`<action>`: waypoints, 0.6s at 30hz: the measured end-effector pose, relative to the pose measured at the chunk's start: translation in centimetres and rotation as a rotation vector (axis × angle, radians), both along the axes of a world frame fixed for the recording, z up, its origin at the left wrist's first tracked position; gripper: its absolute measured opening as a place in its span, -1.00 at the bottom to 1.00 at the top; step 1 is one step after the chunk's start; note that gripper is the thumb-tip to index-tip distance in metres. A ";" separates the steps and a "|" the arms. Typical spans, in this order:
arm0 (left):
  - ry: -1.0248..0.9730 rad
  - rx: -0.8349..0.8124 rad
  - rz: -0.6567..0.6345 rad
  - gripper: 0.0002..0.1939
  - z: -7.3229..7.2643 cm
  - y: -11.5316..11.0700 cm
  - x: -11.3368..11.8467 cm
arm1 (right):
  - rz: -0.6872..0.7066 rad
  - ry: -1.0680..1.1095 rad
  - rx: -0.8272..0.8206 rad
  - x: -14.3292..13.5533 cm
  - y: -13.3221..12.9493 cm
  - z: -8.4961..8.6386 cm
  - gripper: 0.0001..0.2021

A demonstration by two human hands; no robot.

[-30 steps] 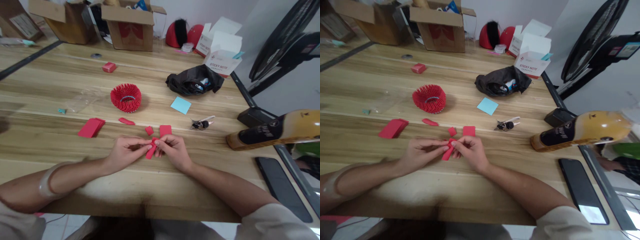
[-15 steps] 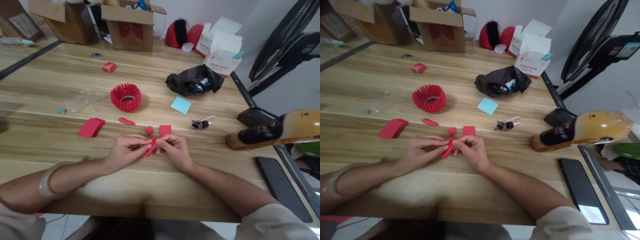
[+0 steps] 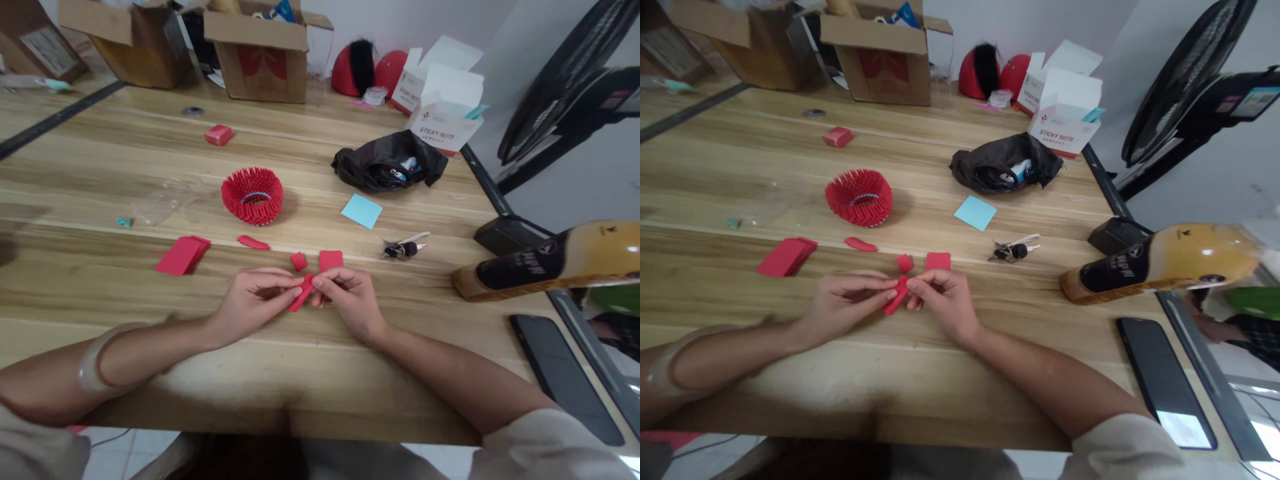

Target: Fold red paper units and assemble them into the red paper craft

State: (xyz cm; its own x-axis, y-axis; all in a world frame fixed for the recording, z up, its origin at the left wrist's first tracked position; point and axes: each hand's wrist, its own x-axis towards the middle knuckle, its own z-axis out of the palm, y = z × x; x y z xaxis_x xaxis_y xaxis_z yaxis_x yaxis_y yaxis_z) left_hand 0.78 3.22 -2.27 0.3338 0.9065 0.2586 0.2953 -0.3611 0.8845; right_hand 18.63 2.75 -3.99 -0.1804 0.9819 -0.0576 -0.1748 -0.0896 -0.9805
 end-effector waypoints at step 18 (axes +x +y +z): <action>-0.026 0.026 0.080 -0.91 -0.2 0.0 0.1 | 0.206 -0.143 0.010 0.0 -0.2 0.0 -0.71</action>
State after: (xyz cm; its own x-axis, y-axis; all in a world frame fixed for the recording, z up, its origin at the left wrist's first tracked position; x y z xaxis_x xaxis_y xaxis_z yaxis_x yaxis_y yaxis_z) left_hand 0.89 3.24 -2.47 0.2530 0.9229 0.2902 0.3011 -0.3602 0.8830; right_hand 18.59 2.55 -4.01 -0.3679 0.9257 -0.0878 -0.0130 -0.0996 -0.9949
